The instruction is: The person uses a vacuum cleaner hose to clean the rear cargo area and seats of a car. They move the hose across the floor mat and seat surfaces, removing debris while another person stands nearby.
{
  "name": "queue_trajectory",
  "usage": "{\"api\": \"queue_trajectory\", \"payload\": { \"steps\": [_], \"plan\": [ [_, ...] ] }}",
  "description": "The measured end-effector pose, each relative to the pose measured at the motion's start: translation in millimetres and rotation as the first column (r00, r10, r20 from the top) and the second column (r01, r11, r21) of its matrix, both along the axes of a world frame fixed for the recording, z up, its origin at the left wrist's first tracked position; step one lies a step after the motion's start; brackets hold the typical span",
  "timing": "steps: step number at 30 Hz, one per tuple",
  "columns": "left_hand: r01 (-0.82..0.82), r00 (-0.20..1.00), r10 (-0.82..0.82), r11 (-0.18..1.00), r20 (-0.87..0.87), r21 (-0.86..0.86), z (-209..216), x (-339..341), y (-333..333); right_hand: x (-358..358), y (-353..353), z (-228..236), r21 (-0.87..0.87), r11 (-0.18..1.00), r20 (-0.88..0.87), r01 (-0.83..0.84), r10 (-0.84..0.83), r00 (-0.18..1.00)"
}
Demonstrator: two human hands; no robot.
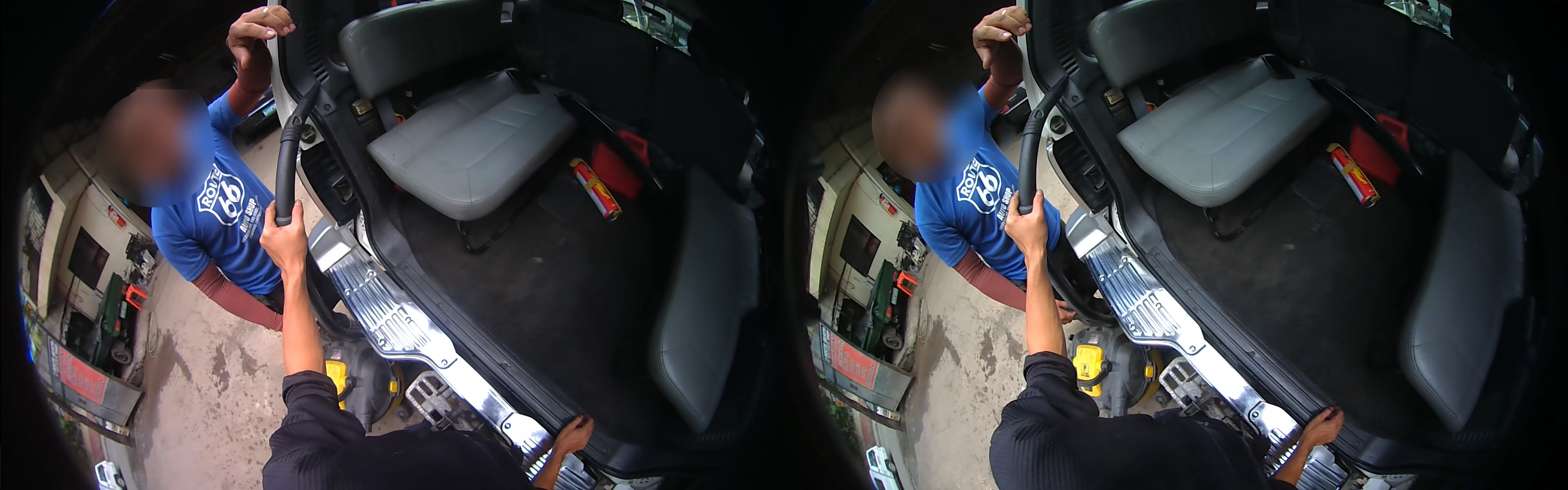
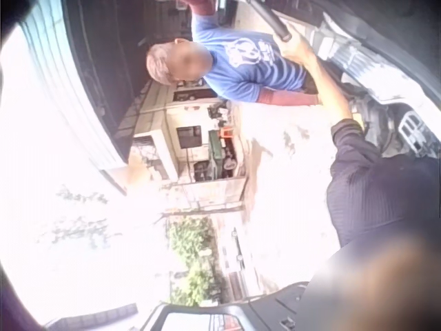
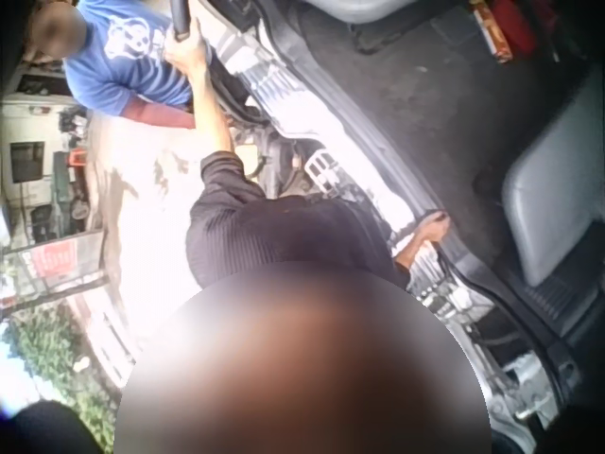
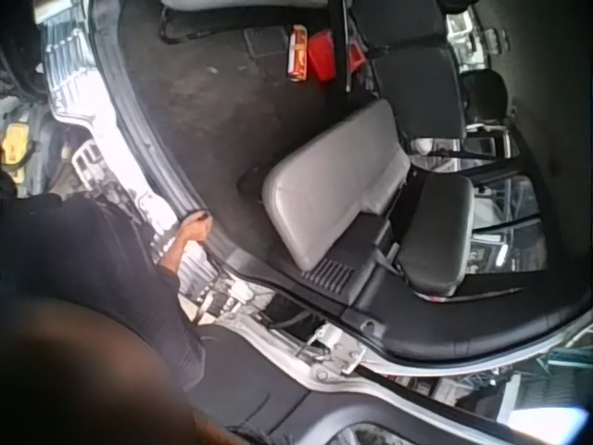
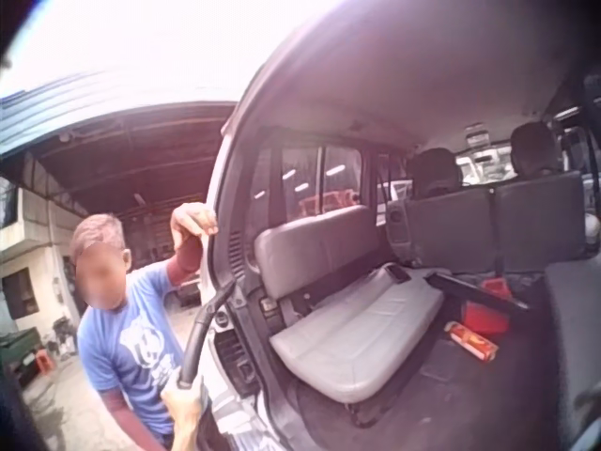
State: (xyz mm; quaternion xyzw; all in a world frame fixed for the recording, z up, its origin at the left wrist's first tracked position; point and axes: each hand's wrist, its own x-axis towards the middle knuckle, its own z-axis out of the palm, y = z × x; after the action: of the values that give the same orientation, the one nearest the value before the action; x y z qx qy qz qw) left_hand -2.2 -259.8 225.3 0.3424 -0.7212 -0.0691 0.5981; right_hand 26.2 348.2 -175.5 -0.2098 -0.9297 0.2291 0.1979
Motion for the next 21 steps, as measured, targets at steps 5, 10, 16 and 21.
{"api": "queue_trajectory", "payload": {
  "steps": [5, 10, 16, 21],
  "plan": [
    [-0.010, 0.999, 0.010, 1.000, -0.043, -0.008, 13, 2, -8, -3, 2, -6, 0.039, 0.999, -0.017, 0.007, -0.006, 1.000],
    [-0.023, 0.999, 0.024, 0.999, 0.026, -0.031, 24, 8, -16, -4, 2, -7, 0.025, 1.000, -0.032, -0.007, 0.008, 0.999],
    [-0.014, 0.993, 0.020, 0.999, 0.120, -0.050, 31, 19, -25, -3, 2, -5, 0.002, 1.000, -0.045, -0.029, 0.029, 0.999],
    [0.003, 0.998, -0.002, 1.000, 0.059, -0.012, 24, 26, -30, -4, 2, -7, 0.009, 1.000, -0.049, -0.008, 0.008, 0.999]
  ]
}}
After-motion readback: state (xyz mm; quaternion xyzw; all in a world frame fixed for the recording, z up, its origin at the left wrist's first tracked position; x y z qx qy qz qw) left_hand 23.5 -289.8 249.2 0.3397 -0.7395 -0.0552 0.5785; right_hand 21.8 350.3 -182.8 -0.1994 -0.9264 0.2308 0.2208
